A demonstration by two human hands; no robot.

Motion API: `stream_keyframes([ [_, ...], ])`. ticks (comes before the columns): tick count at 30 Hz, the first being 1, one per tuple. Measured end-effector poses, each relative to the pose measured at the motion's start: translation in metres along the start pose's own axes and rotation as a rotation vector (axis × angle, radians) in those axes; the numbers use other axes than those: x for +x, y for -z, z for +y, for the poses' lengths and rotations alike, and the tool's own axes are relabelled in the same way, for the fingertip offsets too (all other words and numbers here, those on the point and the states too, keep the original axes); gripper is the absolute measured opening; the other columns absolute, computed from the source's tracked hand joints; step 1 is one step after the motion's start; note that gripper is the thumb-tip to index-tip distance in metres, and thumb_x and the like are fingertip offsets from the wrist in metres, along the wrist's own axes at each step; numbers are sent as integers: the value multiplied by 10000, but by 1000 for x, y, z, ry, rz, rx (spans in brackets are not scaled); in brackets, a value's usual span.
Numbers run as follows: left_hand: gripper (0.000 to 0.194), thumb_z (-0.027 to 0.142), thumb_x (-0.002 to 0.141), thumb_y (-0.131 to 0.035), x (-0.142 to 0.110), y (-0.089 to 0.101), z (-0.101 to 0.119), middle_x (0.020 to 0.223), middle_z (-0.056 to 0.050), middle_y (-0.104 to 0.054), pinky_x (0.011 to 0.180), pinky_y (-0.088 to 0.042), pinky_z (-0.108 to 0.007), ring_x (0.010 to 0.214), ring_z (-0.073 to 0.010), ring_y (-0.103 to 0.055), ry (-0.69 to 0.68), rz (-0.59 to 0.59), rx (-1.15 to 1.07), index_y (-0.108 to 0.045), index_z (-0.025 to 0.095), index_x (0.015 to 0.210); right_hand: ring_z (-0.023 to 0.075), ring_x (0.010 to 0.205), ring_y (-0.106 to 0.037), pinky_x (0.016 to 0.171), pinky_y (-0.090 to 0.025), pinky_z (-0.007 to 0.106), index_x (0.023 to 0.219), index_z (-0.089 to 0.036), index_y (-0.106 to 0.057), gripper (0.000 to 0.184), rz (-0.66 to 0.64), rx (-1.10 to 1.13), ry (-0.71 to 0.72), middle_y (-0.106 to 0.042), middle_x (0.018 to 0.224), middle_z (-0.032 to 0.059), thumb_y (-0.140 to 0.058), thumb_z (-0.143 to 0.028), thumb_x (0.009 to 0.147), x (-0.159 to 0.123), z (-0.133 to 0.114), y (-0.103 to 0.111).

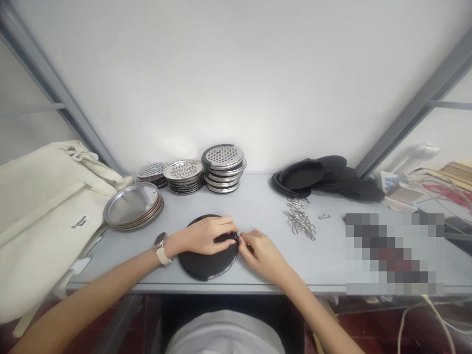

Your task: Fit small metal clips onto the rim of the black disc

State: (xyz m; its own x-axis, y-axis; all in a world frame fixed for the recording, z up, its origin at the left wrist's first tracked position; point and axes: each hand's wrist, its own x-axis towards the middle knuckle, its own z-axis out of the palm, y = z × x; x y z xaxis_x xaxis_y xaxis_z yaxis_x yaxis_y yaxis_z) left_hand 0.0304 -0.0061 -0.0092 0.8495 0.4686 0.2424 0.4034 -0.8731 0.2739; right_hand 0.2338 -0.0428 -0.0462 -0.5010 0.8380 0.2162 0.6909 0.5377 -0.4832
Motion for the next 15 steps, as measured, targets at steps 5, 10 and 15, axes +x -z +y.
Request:
stream_keyframes([
  [5, 162, 264, 910, -469, 0, 1, 0, 921, -49, -562, 751, -440, -271, 812, -168, -575, -2, 1, -29, -549, 175, 1018, 165, 617, -485, 614, -378, 292, 648, -209, -451, 336, 12, 20, 1, -524, 587, 5, -327, -251, 958, 0, -2, 1],
  [10, 169, 270, 908, -468, -1, -1, -2, 895, -49, -561, 731, -434, -269, 784, -166, -568, -5, -1, -1, -555, 168, 1010, 165, 627, -480, 624, -379, 289, 653, -209, -440, 335, 5, 29, 1, -509, 588, -2, -325, -260, 965, 0, -1, 1],
  [15, 181, 275, 908, -464, -1, -2, -2, 910, -53, -568, 737, -436, -272, 792, -169, -574, -3, -4, 18, -550, 166, 1023, 162, 623, -480, 625, -377, 287, 652, -208, -440, 342, 3, 34, -8, -509, 596, -2, -325, -277, 967, 0, 0, 0],
])
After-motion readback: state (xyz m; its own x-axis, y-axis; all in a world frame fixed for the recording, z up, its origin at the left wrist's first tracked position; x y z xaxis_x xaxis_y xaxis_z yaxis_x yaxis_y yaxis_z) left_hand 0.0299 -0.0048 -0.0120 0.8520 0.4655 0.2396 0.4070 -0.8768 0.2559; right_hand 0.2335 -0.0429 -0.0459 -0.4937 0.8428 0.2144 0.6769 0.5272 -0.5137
